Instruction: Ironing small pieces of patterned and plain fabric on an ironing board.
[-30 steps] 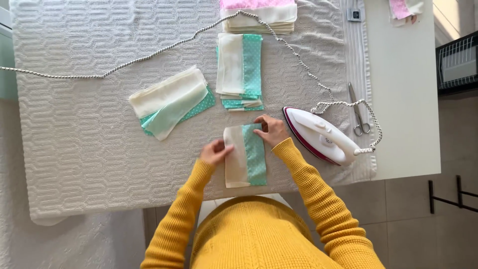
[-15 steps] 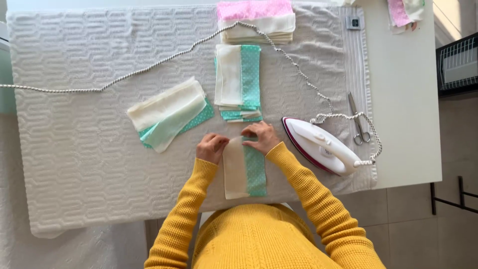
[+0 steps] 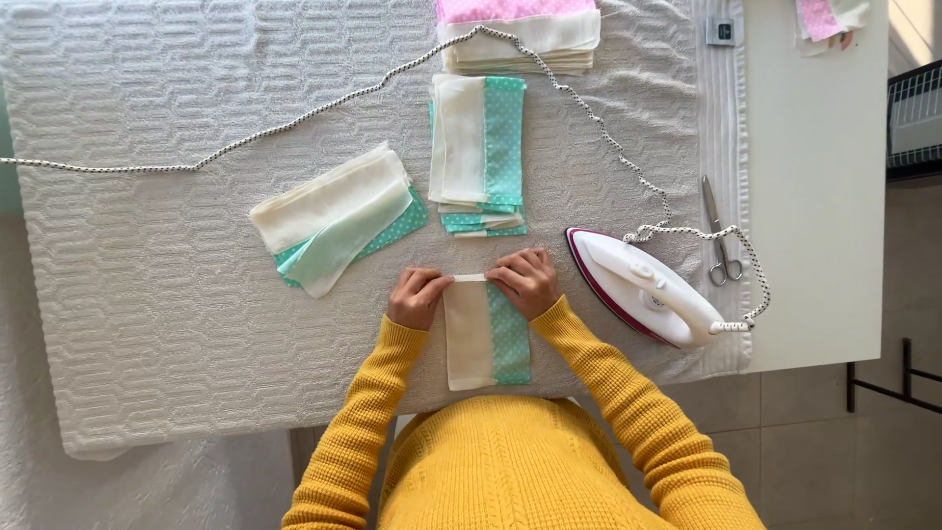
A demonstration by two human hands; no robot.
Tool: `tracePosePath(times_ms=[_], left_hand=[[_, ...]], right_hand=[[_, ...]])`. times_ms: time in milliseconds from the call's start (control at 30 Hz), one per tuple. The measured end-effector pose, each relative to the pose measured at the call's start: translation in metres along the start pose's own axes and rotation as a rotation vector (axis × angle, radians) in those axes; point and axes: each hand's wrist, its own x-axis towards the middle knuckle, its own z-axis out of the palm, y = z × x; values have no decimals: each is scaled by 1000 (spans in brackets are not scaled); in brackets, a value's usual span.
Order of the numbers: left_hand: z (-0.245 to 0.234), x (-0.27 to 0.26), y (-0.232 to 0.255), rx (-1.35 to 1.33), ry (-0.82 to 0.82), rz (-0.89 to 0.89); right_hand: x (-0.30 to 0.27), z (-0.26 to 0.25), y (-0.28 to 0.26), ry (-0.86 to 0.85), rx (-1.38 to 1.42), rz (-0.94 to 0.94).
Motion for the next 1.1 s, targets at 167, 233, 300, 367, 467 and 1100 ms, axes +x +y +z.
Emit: tracePosePath(times_ms=[167, 233, 300, 367, 467, 1100], left_hand=[[-7, -1, 1, 105, -66, 146], [-6, 0, -1, 139, -58, 203], [-8, -4, 0, 151, -77, 225], [-4, -8, -5, 185, -89, 253], [-2, -11, -9, 213, -110, 284], [-6, 6, 27, 539, -175, 405]], right_hand=[[1, -4, 0, 10, -12, -74], [1, -4, 3, 9, -28, -101], [-1, -3, 2, 21, -49, -119], [-2, -3, 3, 12, -62, -127], [-2, -5, 4, -1, -76, -141], [-4, -14, 3, -12, -88, -194]])
